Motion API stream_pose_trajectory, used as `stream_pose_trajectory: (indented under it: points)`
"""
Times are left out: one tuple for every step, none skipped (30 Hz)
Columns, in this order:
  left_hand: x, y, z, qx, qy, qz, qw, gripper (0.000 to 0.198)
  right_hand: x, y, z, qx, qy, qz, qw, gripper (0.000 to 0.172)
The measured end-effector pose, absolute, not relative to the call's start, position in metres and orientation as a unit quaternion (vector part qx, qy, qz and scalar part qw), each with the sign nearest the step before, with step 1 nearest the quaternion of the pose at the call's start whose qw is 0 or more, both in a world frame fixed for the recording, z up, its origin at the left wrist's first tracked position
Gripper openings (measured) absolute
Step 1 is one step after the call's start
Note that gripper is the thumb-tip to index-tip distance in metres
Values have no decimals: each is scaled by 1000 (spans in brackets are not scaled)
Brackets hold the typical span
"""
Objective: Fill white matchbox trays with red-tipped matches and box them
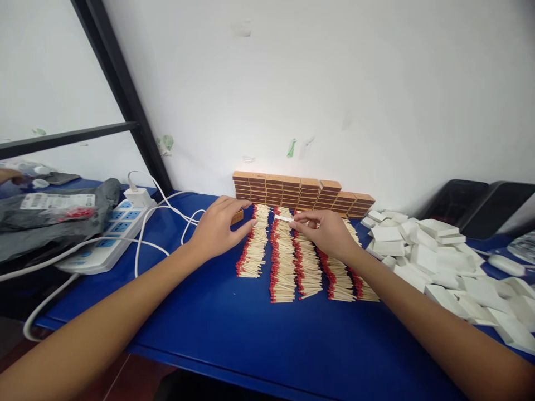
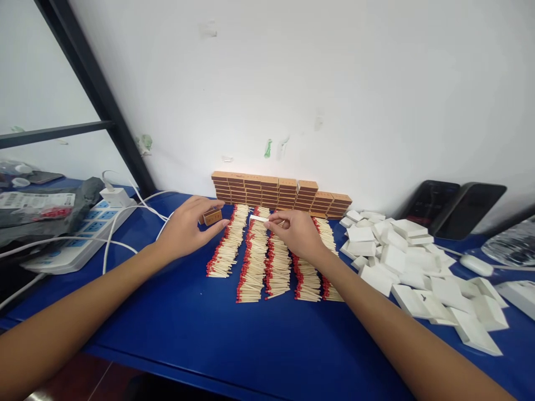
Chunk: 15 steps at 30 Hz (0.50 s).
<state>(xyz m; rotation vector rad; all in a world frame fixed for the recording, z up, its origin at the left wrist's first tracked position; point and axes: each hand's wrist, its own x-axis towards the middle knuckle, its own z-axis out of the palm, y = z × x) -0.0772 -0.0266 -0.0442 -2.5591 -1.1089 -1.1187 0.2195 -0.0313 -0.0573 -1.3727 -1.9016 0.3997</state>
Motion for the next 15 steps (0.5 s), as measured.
stream_pose_trajectory:
  points:
    - [-77, -27, -44, -850, -367, -372, 68, 37, 219, -32, -57, -534, -745, 149, 370, 39]
    - [-77, -28, -44, -851, -365, -372, 67, 37, 219, -32, -58, -533, -748, 142, 369, 38]
    - [-77, -28, -44, -852, -363, -372, 68, 36, 219, -33, -58, -533, -750, 134, 368, 37]
    - [-77, -28, -44, -852, -361, -373, 68, 36, 219, -33, -58, -532, -753, 126, 367, 37]
    - [-77, -28, -44, -852, -360, -374, 68, 35, 218, -33, -58, -531, -755, 118, 366, 36]
    - [-77, -28, -44, -851, -359, -377, 69, 35, 218, -34, -59, -530, -758, 108, 366, 35]
    - [-77, -27, -44, -851, -357, -379, 69, 35, 218, -34, -59, -528, -760, 98, 366, 34]
    - [-77, -27, -44, -850, -356, -381, 70, 35, 218, -34, -59, -527, -762, 88, 367, 33]
    - [-78, -26, -44, -850, -355, -383, 71, 35, 218, -34, -59, -526, -763, 78, 368, 31]
    - [-78, -26, -44, -850, -355, -383, 71, 36, 218, -35, -60, -525, -762, 70, 371, 30]
    - [-78, -25, -44, -850, -354, -383, 71, 36, 219, -34, -60, -525, -761, 62, 376, 29]
    - [-78, -25, -44, -850, -355, -382, 71, 36, 219, -34, -60, -524, -760, 56, 380, 28]
    - [-78, -25, -44, -851, -355, -382, 72, 35, 219, -34, -61, -522, -760, 49, 384, 27]
    - [-79, -25, -44, -851, -355, -380, 72, 35, 220, -33, -61, -520, -761, 43, 386, 26]
    - [-79, -25, -44, -851, -355, -380, 74, 34, 220, -32, -62, -517, -763, 37, 385, 26]
